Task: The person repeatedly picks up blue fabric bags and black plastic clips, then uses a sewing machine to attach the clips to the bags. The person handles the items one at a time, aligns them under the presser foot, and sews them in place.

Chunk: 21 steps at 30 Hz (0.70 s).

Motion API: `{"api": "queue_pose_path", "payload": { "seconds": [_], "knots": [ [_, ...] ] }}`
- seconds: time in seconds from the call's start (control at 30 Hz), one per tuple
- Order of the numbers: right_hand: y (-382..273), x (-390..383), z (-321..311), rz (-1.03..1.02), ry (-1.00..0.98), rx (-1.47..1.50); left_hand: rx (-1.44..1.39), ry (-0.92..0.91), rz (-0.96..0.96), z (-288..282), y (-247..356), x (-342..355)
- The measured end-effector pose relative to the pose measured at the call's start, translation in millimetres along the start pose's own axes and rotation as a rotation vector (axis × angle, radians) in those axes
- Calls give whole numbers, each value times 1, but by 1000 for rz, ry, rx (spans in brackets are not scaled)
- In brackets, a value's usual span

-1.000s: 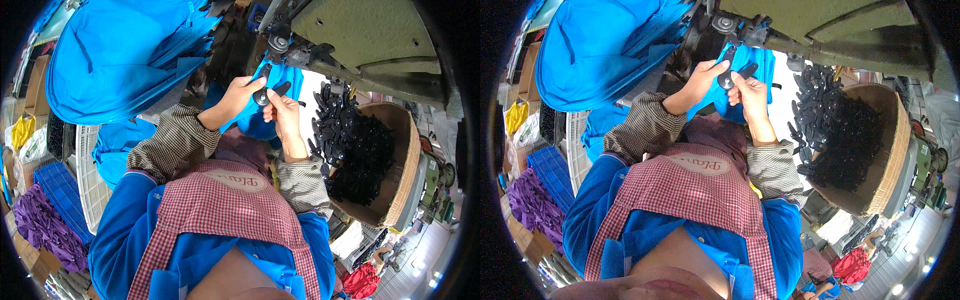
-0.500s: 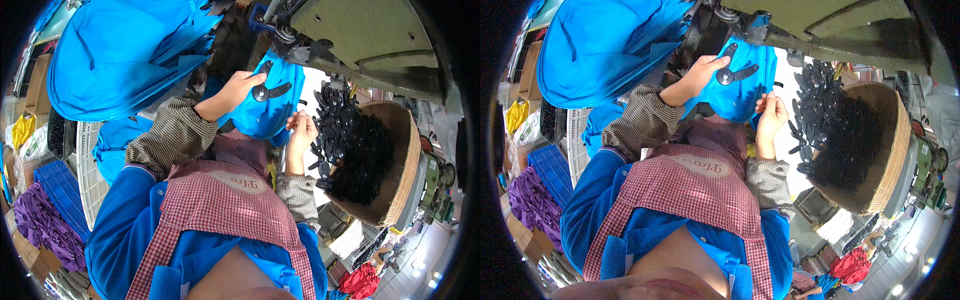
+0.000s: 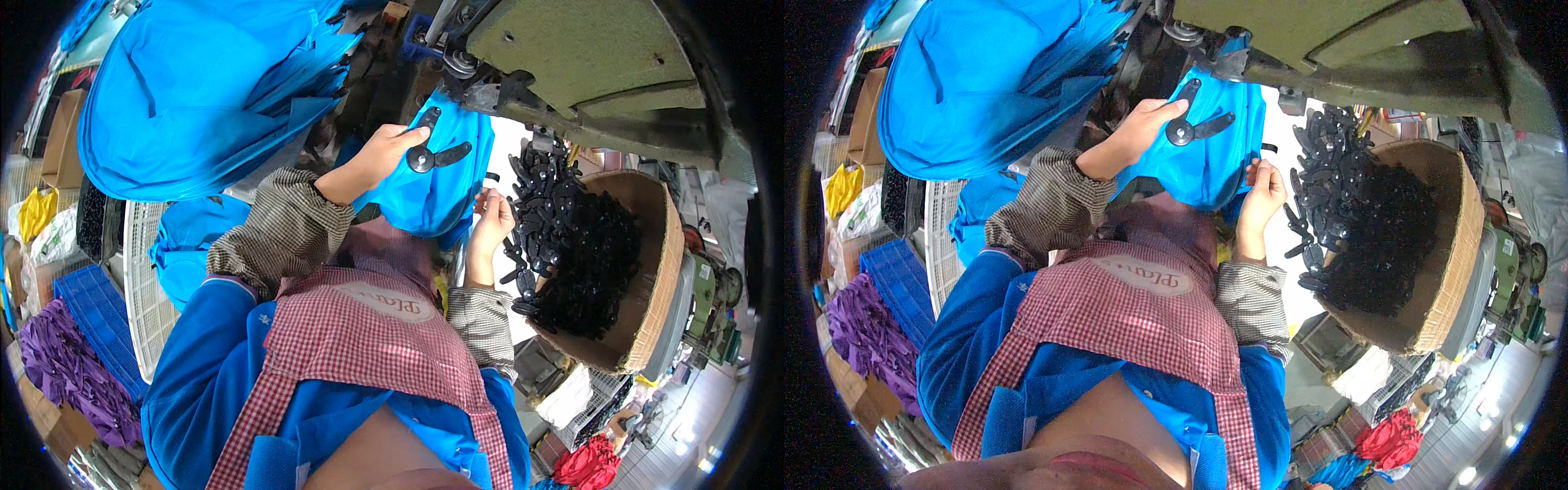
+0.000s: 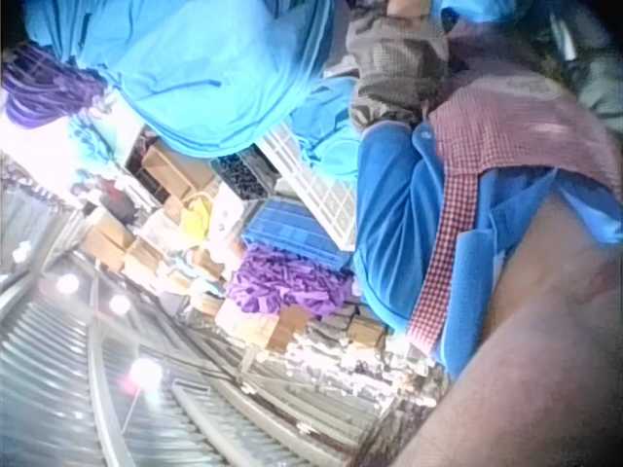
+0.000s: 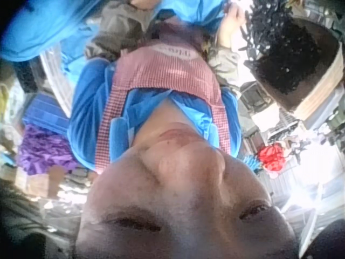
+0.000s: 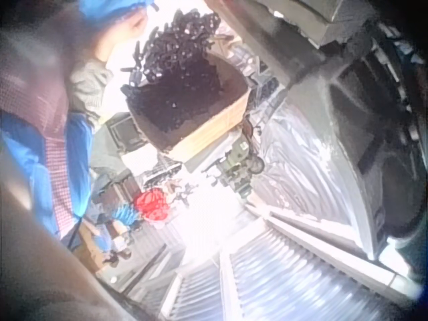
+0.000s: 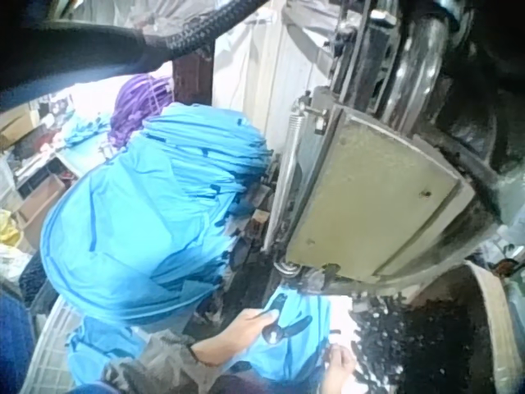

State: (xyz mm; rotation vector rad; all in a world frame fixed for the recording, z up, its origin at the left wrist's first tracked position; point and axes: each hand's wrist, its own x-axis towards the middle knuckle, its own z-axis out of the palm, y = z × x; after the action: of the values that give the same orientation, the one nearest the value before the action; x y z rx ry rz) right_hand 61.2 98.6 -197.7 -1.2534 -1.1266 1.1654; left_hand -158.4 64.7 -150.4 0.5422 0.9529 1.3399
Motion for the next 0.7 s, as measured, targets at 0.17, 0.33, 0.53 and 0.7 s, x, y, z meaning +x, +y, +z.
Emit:
{"api": "queue_pose_path", "payload": {
  "seconds": [0.17,0.33,0.53,0.7],
  "knots": [
    [2,6,-1,-124,13,-25,13,-35,80,-2,-3,0],
    [-6,22,12,-213,-8,-268,103,-49,0,-6,9,7],
    [-23,10,-5,85,-408,-122,397,-356,-17,-10,9,-39],
    [2,51,32,207,-553,-161,358,-253,-76,-19,9,-35]
  ]
}}
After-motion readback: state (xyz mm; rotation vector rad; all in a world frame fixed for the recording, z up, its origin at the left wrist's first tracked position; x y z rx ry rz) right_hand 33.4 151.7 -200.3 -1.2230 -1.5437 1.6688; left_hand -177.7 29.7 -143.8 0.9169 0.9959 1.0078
